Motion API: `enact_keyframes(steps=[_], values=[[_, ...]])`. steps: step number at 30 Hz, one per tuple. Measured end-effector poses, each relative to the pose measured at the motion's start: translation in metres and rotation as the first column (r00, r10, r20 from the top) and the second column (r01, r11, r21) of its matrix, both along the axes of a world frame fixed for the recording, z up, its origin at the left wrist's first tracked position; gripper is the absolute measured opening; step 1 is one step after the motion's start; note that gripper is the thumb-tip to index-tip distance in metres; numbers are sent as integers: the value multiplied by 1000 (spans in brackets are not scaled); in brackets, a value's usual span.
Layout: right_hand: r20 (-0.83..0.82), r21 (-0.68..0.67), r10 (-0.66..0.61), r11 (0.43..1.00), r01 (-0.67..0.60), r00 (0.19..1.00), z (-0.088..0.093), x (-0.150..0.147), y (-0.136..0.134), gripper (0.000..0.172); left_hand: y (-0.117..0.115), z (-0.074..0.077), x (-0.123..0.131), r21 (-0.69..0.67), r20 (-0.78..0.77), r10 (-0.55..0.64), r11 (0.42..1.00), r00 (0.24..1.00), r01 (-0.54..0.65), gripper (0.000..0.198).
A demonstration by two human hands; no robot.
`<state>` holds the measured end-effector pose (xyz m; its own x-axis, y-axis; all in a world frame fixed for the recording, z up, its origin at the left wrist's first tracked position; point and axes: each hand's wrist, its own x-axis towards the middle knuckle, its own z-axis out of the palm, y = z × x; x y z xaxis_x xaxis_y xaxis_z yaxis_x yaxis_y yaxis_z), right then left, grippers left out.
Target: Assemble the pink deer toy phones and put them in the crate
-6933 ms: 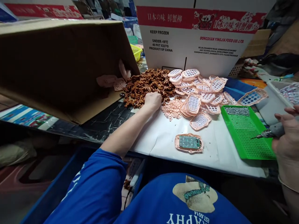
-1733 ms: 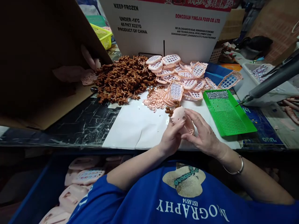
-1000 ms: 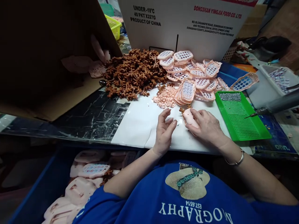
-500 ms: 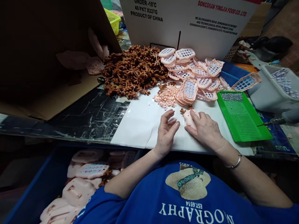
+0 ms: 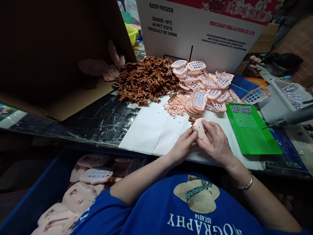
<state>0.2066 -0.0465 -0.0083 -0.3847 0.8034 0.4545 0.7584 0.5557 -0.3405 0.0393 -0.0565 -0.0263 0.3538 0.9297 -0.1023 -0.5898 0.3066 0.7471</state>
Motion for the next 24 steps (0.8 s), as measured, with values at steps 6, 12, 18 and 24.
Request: enact_keyframes(steps=[6, 12, 18, 24], values=[[-49, 65, 12, 998, -8, 999, -6, 1, -8, 69, -6, 1, 9, 185, -160, 108, 980, 981, -77, 37], [-61, 105, 28, 994, -21, 998, -6, -4, -18, 71, -9, 3, 6, 252, -265, 173, 962, 949, -105, 39], [78, 169, -50, 985, 36, 996, -8, -9, -24, 66, -14, 2, 8, 310, -337, 306, 929, 891, -201, 33], [-289, -13, 20, 1000, -25, 957, 0, -3, -22, 65, -23, -2, 4, 401, -356, 344, 896, 869, -191, 29]])
